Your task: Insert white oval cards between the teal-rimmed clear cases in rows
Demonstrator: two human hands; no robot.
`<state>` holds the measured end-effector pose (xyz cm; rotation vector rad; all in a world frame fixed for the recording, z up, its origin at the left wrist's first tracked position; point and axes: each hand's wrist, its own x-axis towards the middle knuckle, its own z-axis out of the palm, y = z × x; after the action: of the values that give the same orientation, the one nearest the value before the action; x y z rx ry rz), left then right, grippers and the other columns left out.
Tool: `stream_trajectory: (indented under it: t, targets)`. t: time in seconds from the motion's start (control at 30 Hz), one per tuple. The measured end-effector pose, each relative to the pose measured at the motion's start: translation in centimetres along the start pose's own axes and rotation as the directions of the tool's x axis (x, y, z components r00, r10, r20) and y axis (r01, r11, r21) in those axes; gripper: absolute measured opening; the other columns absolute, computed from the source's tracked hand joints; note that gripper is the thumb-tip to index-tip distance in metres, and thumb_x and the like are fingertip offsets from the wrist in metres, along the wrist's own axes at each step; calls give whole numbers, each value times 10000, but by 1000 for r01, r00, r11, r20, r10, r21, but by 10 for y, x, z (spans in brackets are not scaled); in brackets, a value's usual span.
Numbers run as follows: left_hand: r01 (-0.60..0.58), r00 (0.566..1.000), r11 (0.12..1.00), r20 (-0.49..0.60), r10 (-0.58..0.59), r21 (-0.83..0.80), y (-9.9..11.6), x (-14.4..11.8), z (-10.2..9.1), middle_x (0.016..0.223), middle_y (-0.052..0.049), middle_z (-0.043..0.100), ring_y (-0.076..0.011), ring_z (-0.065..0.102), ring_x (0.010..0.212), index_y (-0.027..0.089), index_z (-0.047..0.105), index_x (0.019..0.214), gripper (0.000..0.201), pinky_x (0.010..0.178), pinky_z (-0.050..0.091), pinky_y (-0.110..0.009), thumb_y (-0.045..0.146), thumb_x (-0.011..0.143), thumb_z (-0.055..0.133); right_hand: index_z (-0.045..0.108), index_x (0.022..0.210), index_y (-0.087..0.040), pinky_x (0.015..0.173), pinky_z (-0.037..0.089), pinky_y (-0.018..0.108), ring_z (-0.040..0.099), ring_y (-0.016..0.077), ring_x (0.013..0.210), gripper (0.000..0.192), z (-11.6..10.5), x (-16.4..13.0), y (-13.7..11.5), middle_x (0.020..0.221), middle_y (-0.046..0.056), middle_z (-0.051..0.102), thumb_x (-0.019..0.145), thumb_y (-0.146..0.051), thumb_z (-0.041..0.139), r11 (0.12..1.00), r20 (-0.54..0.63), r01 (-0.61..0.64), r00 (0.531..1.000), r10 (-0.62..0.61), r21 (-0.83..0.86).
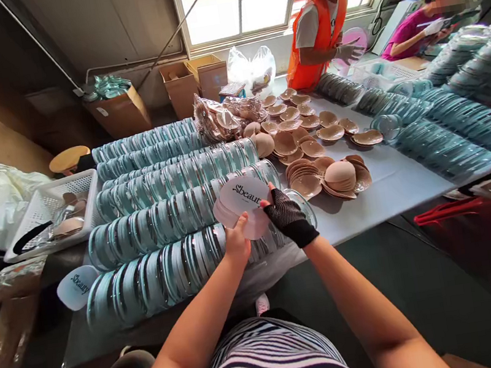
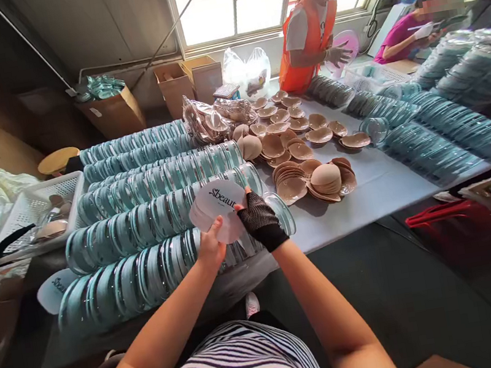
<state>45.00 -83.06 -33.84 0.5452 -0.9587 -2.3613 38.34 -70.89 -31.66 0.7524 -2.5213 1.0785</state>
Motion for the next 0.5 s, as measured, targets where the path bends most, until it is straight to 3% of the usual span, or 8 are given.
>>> stream_trajectory:
  t: [0.07, 0.13, 0.23, 0.3, 0.37, 0.43, 0.5]
  targets:
    - [-24, 999, 1000, -23, 24, 19, 1, -8, -8, 1188, -71, 693, -256, 626, 1141, 217, 631, 1183, 466, 1027, 469, -404, 119, 739, 734, 480, 1359, -90, 1040, 390, 442, 464, 284, 1270, 535, 2, -6, -14, 1362, 192, 526, 895, -355, 461, 986, -8, 125, 992, -127, -107]
    - [-46, 999, 998, 20, 45, 41, 4, -12, -14, 1232, -91, 670, -278, 608, 1167, 209, 631, 1197, 476, 1029, 470, -409, 152, 740, 754, 537, 1301, -103, 985, 424, 435, 532, 285, 1168, 486, 4, -13, -26, 1277, 181, 589, 888, -347, 461, 979, 12, 172, 985, -172, -111]
    - [-23, 998, 999, 57, 21, 32, 13, -13, -17, 1216, -102, 677, -284, 613, 1161, 206, 629, 1207, 503, 1022, 480, -426, 175, 727, 777, 648, 1052, -134, 739, 501, 321, 625, 211, 802, 371, 6, -12, -29, 916, 115, 705, 897, -364, 401, 995, 20, 19, 1000, -21, 95]
    - [1, 1000, 1000, -19, -1, -20, 23, -9, -16, 1192, -81, 692, -271, 613, 1166, 219, 629, 1198, 485, 1025, 481, -435, 159, 735, 763, 649, 937, -148, 644, 490, 291, 614, 194, 706, 387, 1, -12, -20, 820, 97, 701, 896, -419, 376, 973, -111, -117, 984, 142, 201]
    - [13, 997, 997, -81, -19, -72, 35, -3, -15, 1207, -70, 687, -264, 599, 1188, 221, 626, 1195, 453, 1031, 477, -448, 136, 762, 727, 651, 920, -146, 624, 485, 298, 625, 212, 721, 427, -9, -25, -8, 833, 116, 702, 876, -482, 392, 967, -267, -188, 936, 230, 173]
    - [34, 992, 993, -117, -47, -109, 45, 5, -17, 1213, -77, 685, -256, 603, 1185, 201, 629, 1184, 414, 1024, 483, -447, 108, 784, 687, 670, 939, -143, 592, 479, 302, 639, 228, 695, 439, -20, -56, 3, 802, 123, 704, 860, -498, 424, 976, -288, -209, 933, 217, 57]
    - [80, 986, 987, -137, -99, -137, 51, 11, -21, 1195, -83, 693, -235, 622, 1158, 179, 631, 1171, 373, 1018, 491, -425, 90, 809, 647, 694, 968, -162, 562, 485, 290, 655, 222, 650, 409, -25, -98, 7, 762, 108, 712, 877, -455, 424, 989, -162, -144, 977, 139, -20]
